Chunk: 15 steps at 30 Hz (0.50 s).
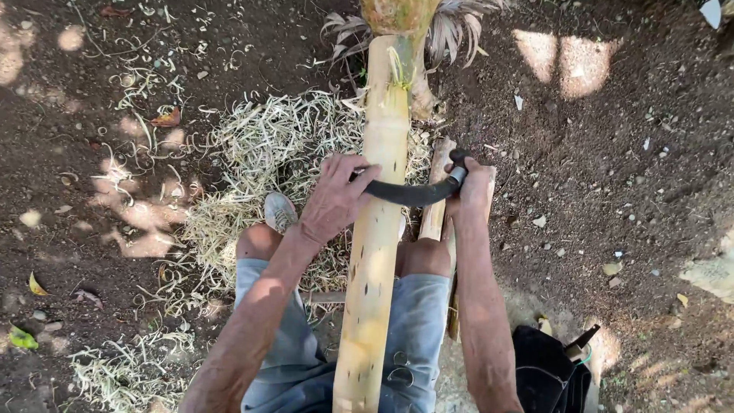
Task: Shaving bark from a wooden pole using a curved blade in an outdoor setting.
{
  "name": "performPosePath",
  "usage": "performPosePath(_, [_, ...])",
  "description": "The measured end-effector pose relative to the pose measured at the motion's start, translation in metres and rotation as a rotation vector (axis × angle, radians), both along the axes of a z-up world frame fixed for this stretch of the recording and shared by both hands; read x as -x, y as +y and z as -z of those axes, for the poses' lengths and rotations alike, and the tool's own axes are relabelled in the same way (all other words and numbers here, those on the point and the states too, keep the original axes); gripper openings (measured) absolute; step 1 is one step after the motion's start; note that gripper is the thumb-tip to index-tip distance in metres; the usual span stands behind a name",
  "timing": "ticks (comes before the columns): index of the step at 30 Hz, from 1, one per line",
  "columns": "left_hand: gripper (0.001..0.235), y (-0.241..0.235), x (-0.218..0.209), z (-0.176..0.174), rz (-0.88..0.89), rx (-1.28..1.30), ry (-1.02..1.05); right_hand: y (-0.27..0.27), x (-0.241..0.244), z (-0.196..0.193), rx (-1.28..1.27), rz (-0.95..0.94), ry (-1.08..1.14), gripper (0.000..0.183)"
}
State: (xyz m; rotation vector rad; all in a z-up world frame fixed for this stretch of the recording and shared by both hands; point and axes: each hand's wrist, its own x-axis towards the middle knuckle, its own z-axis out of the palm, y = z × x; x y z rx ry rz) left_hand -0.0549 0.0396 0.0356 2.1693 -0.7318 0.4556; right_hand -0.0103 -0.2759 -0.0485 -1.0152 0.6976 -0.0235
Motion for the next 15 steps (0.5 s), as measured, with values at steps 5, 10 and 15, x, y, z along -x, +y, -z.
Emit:
performPosePath(5, [0.027, -0.011, -0.014, 0.023, 0.066, 0.012, 0.04, -0.01, 0.02, -0.007, -0.082, -0.009, 0.069, 0.027])
performPosePath(10, [0.014, -0.014, -0.048, 0.029, -0.046, 0.106, 0.17, -0.002, 0.03, -0.037, 0.639, -0.316, 0.301, 0.045])
performPosePath(15, [0.024, -0.016, -0.078, 0.008, -0.107, 0.286, 0.588, -0.011, 0.024, -0.023, 1.91, -0.326, -0.647, 0.037])
